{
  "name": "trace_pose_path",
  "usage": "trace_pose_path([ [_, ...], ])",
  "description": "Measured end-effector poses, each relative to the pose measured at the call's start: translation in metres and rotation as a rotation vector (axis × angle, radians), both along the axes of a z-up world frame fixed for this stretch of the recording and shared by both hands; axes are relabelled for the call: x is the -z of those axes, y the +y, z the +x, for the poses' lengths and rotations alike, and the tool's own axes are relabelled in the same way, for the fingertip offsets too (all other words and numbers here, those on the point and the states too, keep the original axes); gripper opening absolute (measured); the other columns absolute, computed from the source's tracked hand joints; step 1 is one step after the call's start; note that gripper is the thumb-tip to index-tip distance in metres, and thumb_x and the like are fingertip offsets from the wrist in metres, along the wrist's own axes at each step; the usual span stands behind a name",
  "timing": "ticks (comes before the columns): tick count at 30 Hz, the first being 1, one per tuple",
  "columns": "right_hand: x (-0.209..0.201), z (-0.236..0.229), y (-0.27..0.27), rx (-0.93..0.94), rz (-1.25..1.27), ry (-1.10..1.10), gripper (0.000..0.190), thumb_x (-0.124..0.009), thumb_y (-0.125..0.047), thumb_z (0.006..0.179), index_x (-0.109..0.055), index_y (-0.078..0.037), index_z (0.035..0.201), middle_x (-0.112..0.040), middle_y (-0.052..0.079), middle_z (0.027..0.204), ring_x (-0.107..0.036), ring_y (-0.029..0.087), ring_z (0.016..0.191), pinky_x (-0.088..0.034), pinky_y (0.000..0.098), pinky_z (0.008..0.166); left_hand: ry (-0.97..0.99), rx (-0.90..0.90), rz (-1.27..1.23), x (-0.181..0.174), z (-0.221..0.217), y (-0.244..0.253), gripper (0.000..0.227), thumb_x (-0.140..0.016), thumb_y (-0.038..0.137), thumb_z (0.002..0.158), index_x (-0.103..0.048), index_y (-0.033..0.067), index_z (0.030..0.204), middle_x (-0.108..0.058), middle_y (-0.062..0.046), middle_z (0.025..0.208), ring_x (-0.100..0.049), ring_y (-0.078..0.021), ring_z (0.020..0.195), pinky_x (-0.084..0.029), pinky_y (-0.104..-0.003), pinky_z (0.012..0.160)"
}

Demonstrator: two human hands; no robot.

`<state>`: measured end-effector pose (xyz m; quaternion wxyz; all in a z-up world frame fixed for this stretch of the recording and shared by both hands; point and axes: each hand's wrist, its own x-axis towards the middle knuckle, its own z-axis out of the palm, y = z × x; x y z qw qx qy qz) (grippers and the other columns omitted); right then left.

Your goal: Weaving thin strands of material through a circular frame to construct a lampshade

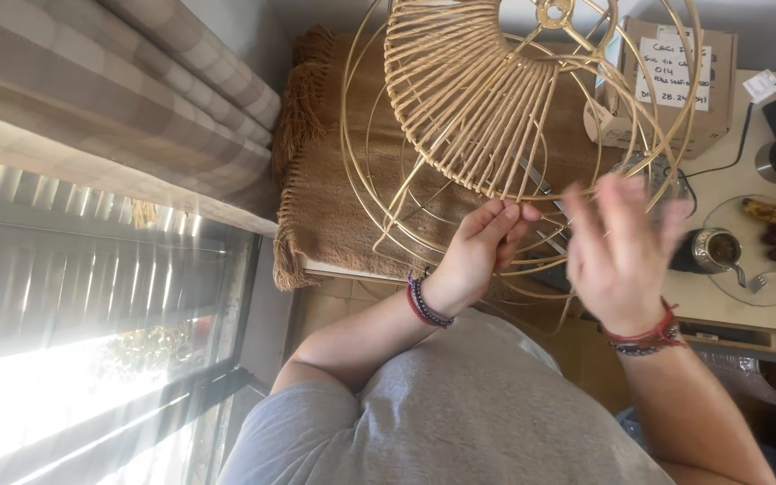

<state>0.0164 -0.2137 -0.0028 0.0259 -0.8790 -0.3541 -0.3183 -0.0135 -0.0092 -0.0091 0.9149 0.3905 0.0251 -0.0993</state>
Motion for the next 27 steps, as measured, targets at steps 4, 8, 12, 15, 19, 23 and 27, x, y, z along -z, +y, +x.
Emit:
trace_pose_path([
  [4,-0.041,-0.009,0.053,-0.320,0.219,0.049,0.034,-0.059,0.009,0.090,-0.072,0.000,0.120,-0.068,0.017,0.137,-0.065,0.031,0.130,-0.043,0.0485,0.118,0.003,-0.153,-0.057,0.007,0.000,-0.010,0.021,-0.047,0.015,0.110,-0.062,0.0020,0.107,-0.041,0.004,0.070,-0.032,0.0004,0.046,-0.026,-0.016,0.040],
  [8,-0.032,0.011,0.056,-0.280,0.358,0.271,0.032,-0.069,0.005,0.089,-0.057,0.002,0.119,-0.069,0.009,0.110,-0.068,0.034,0.115,-0.050,0.0543,0.108,-0.090,-0.167,-0.055,-0.007,-0.002,-0.006,0.022,-0.045,0.014,0.112,-0.063,0.0047,0.103,-0.036,0.003,0.068,-0.034,-0.0027,0.043,-0.029,-0.017,0.038],
  [12,-0.031,0.019,0.054,-0.251,0.326,0.328,0.035,-0.065,0.001,0.087,-0.056,-0.004,0.120,-0.066,0.000,0.098,-0.066,0.025,0.095,-0.047,0.0450,0.096,-0.344,-0.233,0.310,0.004,0.012,0.000,0.031,-0.047,0.016,0.111,-0.065,0.0079,0.086,-0.048,0.002,0.060,-0.049,-0.0049,0.049,-0.040,-0.017,0.048],
  [15,-0.043,0.022,0.063,-0.215,0.338,0.423,0.035,-0.071,-0.004,0.087,-0.057,-0.003,0.119,-0.064,0.005,0.096,-0.064,0.029,0.091,-0.045,0.0426,0.088,-0.442,-0.266,0.470,0.034,0.020,0.001,0.032,-0.050,0.017,0.109,-0.065,0.0103,0.082,-0.053,0.004,0.057,-0.045,-0.0031,0.056,-0.043,-0.018,0.055],
  [19,-0.044,0.020,0.062,-0.190,0.303,0.503,0.035,-0.074,-0.020,0.094,-0.056,-0.003,0.119,-0.064,0.006,0.096,-0.065,0.028,0.092,-0.043,0.0412,0.085,-0.496,-0.225,0.580,0.039,0.018,0.015,0.030,-0.051,0.016,0.108,-0.064,0.0103,0.081,-0.052,0.000,0.056,-0.044,-0.0074,0.059,-0.044,-0.024,0.057],
  [23,-0.041,0.020,0.061,-0.168,0.252,0.525,0.041,-0.076,-0.024,0.094,-0.054,-0.002,0.121,-0.061,0.009,0.096,-0.062,0.031,0.091,-0.041,0.0428,0.085,-0.537,-0.169,0.587,0.043,0.019,0.020,0.032,-0.051,0.018,0.107,-0.061,0.0091,0.078,-0.054,-0.004,0.056,-0.047,-0.0130,0.057,-0.046,-0.028,0.057],
  [27,-0.046,0.024,0.059,-0.171,0.251,0.547,0.035,-0.077,-0.019,0.096,-0.056,-0.001,0.117,-0.062,0.010,0.093,-0.063,0.032,0.088,-0.042,0.0431,0.085,-0.596,-0.157,0.737,0.014,0.022,0.027,0.032,-0.050,0.019,0.107,-0.056,0.0058,0.078,-0.055,-0.014,0.058,-0.056,-0.0353,0.052,-0.047,-0.035,0.055],
])
